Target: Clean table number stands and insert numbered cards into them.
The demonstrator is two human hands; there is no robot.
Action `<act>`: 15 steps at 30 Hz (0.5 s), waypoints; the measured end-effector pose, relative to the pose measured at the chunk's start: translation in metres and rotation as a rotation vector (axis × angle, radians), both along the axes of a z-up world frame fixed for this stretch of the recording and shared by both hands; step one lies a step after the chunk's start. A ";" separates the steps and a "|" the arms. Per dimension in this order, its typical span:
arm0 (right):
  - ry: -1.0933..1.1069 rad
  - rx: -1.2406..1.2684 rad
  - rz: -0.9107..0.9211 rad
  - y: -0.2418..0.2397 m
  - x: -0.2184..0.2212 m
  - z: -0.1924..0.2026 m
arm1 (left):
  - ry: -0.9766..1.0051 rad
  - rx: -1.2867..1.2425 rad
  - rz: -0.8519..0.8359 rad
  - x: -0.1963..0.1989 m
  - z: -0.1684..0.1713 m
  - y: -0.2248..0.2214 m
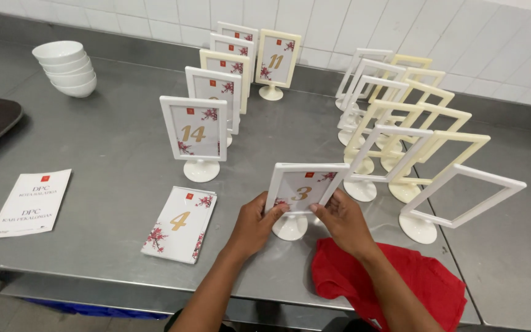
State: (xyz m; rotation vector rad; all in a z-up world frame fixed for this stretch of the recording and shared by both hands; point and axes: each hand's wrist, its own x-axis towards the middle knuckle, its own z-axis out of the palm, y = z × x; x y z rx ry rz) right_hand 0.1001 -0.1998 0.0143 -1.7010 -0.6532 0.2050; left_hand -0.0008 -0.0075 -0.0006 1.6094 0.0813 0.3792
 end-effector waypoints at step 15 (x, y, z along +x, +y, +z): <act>-0.600 -0.373 -0.178 -0.019 -0.073 -0.041 | 0.184 0.123 0.011 -0.003 -0.013 -0.002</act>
